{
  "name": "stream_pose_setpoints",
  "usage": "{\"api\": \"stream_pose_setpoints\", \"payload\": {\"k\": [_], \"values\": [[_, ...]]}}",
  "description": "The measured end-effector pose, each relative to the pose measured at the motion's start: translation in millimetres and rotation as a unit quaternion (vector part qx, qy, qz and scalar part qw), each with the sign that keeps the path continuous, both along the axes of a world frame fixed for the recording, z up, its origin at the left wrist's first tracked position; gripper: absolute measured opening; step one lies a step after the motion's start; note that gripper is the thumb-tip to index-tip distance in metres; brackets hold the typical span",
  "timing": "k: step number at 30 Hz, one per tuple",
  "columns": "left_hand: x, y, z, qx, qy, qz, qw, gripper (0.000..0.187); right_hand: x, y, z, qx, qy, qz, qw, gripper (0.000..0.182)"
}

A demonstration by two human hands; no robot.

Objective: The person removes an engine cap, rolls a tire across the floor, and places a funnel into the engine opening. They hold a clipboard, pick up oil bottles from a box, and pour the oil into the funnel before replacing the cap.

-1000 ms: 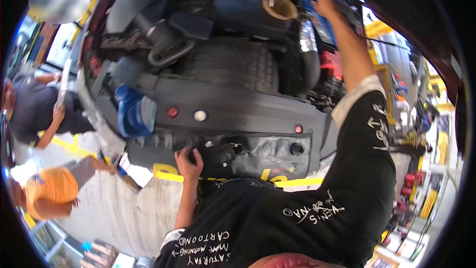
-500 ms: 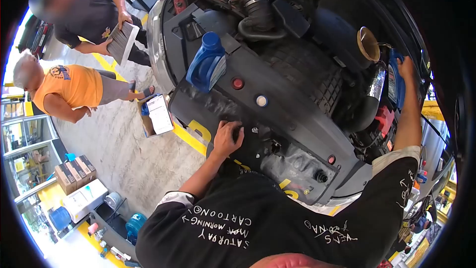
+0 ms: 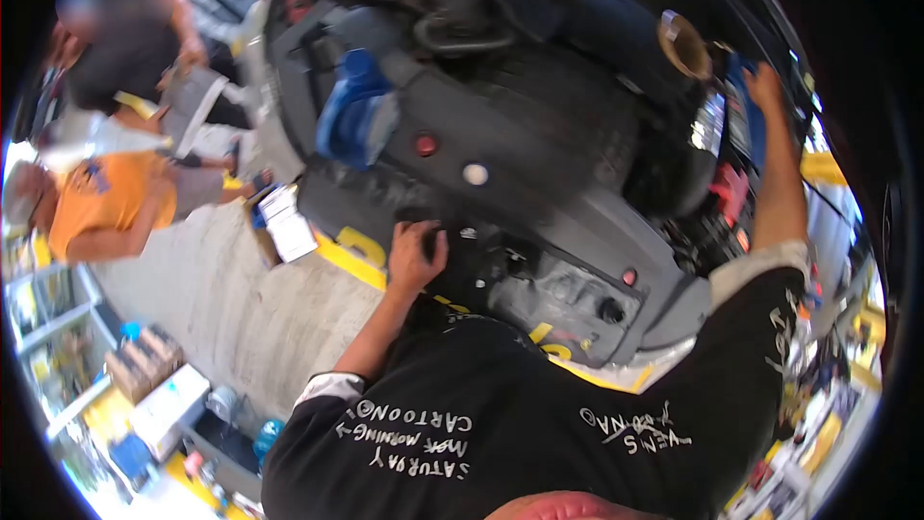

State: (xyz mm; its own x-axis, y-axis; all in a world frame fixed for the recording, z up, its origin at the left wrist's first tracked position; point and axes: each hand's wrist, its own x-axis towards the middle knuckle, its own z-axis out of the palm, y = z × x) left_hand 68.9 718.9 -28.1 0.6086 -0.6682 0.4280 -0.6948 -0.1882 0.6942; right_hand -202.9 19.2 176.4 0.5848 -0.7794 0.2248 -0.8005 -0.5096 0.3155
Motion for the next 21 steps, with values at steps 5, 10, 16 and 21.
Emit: {"api": "stream_pose_setpoints", "payload": {"k": [5,10,16,21], "values": [[-1.6,3.3,-18.5,-0.004,0.022,-0.015,1.000,0.025,36.3,68.4,27.6,0.028,0.027,-0.065,0.997,0.037],[-0.6,3.1,-22.1,-0.010,0.011,-0.027,1.000,0.025,36.8,69.0,23.0,0.047,0.015,-0.115,0.992,0.038],[-0.7,2.2,-18.9,-0.013,0.008,-0.037,0.999,0.022,34.0,72.1,25.8,0.042,0.008,-0.103,0.994,0.035],[-0.4,1.5,-18.9,-0.012,0.000,-0.042,0.999,0.020,37.8,83.4,34.6,0.029,0.006,-0.104,0.994,0.032]]}}
